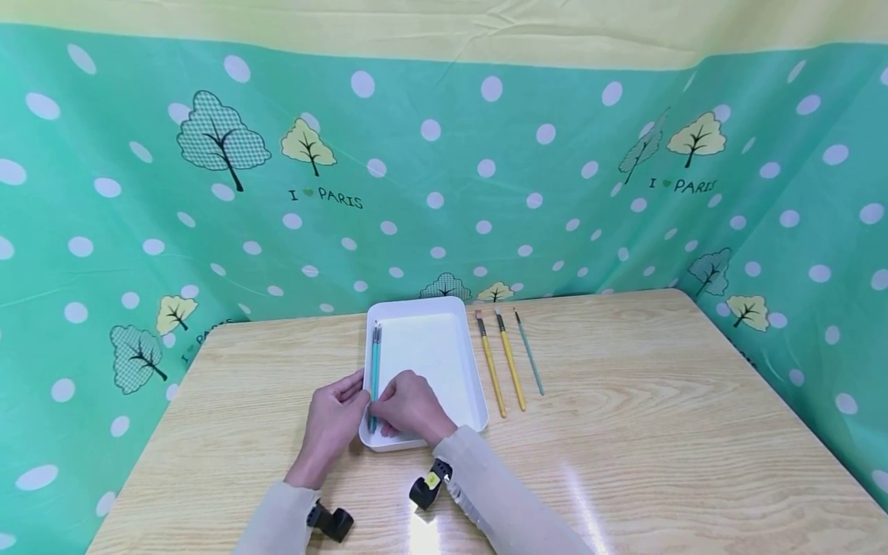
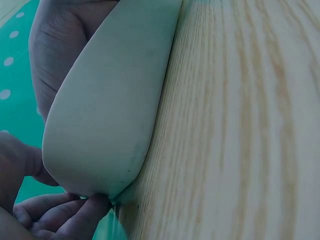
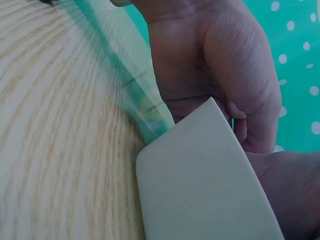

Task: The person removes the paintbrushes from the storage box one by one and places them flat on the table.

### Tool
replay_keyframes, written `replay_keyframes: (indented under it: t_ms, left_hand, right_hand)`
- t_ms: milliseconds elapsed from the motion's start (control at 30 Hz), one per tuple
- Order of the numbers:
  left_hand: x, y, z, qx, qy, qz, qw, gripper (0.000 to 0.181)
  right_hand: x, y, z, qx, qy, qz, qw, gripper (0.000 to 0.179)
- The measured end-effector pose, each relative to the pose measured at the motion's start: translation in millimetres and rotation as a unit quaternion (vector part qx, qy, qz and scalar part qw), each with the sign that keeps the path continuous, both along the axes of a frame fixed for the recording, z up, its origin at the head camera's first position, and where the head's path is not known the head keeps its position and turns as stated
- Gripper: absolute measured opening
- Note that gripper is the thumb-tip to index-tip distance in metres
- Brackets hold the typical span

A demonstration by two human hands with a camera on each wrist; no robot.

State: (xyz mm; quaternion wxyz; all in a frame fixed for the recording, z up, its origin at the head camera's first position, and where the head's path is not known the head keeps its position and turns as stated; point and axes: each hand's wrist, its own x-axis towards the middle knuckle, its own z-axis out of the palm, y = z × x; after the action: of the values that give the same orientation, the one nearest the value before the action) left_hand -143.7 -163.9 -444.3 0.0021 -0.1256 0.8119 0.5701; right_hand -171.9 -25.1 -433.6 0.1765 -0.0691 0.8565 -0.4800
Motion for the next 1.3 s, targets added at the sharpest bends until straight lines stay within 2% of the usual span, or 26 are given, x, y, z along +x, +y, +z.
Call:
replay_keyframes:
  t_ms: [67,267,500,667,767,1033,1200,1300]
  left_hand:
    - [0.0,0.0,0.3,-0.001,-0.001,0.001,1.0000,0.049]
    - [-0.4,0.4,0.7,-0.005,-0.005,0.003,1.0000,0.049]
    - [-2.0,0.9,1.0,-0.005,-0.010,0.004,0.9999,0.049]
    - [-3.6,1.3,0.4,-0.011,-0.013,0.007,0.9998,0.049]
    - [-3.4,1.4,0.4,-0.011,-0.010,0.007,0.9999,0.049]
    - [-1.6,1.9,1.4,0.001,0.003,0.006,1.0000,0.046]
    - [-1.0,1.6,1.8,-0.004,-0.001,0.006,1.0000,0.046]
    - [-1.1,1.6,1.8,-0.004,-0.007,0.004,1.0000,0.047]
  right_hand:
    - [-1.1,-0.9,-0.6,0.001,0.002,0.001,1.0000,0.012]
    - [-1.0,-2.1,-0.7,0.000,0.019,-0.003,0.9998,0.011]
    - [0.3,-3.8,-1.7,0.022,0.040,-0.007,0.9989,0.027]
    - [0.9,-3.8,-1.7,0.056,0.053,-0.011,0.9969,0.032]
    - [1.2,-2.6,-0.7,0.058,0.053,-0.010,0.9969,0.033]
    - [-0.7,6.2,8.6,0.041,0.017,0.015,0.9989,0.028]
    - [-5.4,13.5,13.2,0.013,-0.036,0.017,0.9991,0.013]
    - [-9.5,17.3,12.5,-0.009,-0.073,0.018,0.9972,0.022]
